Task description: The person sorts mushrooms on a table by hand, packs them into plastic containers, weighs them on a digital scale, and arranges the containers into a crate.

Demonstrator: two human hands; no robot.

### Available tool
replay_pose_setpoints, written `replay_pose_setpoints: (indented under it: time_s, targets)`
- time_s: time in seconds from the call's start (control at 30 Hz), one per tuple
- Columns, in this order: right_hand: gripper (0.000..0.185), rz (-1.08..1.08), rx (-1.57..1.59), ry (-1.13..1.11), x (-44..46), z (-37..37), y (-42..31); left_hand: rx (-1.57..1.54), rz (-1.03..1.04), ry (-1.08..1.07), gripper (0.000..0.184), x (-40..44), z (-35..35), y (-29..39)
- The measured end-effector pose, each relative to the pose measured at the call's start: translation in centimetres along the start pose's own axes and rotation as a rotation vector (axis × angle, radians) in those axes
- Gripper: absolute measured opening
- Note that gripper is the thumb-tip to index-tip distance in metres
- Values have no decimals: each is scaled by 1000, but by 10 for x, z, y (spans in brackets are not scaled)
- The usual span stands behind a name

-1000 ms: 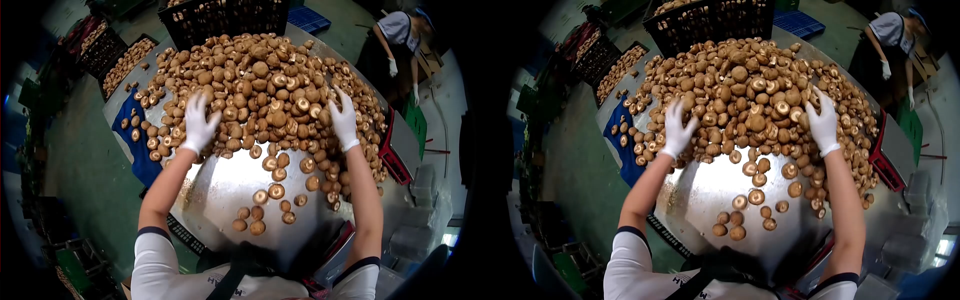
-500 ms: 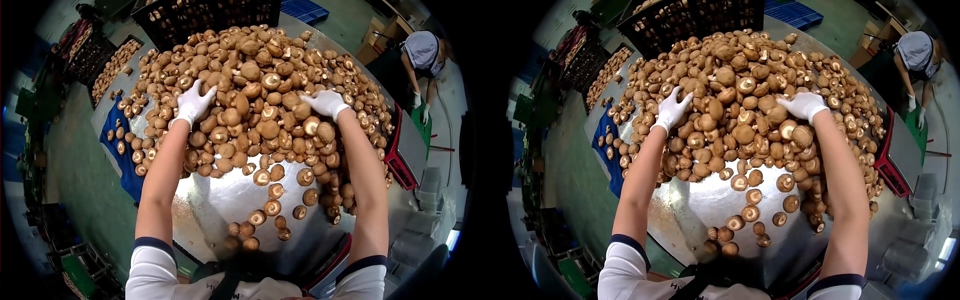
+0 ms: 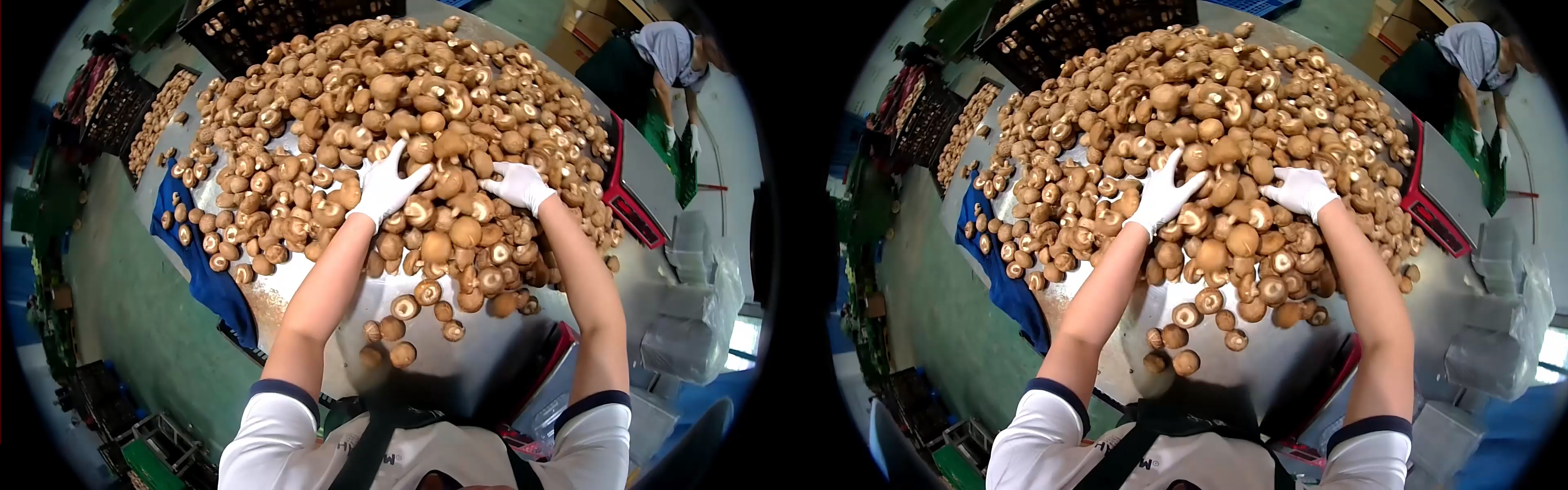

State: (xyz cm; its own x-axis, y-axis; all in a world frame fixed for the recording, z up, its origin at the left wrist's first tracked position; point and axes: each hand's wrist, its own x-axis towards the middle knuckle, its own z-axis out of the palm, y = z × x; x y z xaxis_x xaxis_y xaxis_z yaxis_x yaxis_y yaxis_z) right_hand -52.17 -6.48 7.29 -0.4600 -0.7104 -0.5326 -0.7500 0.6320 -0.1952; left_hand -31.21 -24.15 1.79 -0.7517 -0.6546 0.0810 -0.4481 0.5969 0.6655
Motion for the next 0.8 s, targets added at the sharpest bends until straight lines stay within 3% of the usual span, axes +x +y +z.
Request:
replay_pose_setpoints:
  time_s: [0.03, 0.1, 0.17, 0.23, 0.3, 0.37, 0.43, 0.5, 0.6, 0.7, 0.77, 0.8]
  targets:
    - [67, -10, 26, 33, -8, 4, 3, -155, -77, -137, 79, -5, -8, 8]
    - [62, -99, -35, 158, -26, 19, 4, -144, 78, -24, 73, -20, -3, 5]
    - [58, -158, -107, 161, -44, 28, -2, -9, 139, -106, 66, -39, -4, 4]
    - [51, -130, -147, 240, -62, 42, -12, -73, 125, -141, 64, -60, -7, 10]
    - [49, -150, -75, 377, -82, 60, -14, 57, 265, 18, 60, -88, 0, 9]
    - [48, -198, -42, 549, -114, 73, -15, 96, 322, 37, 55, -112, -3, 3]
    - [48, -151, 24, 743, -156, 76, -25, -120, 312, 28, 46, -140, -30, 11]
    - [49, -112, 217, 823, -224, 79, -47, -128, 275, 117, 45, -175, -62, 10]
    - [47, -110, 351, 612, -326, 141, -62, -221, 45, 242, 50, -242, -77, -24]
    - [52, 9, 448, 167, -405, 208, -86, -430, -215, 179, 62, -318, -65, -66]
    - [57, 60, 362, -53, -430, 276, -89, -274, -101, 46, 85, -362, -42, -87]
    - [58, 82, 337, -65, -427, 300, -86, -186, -71, -17, 88, -368, -42, -68]
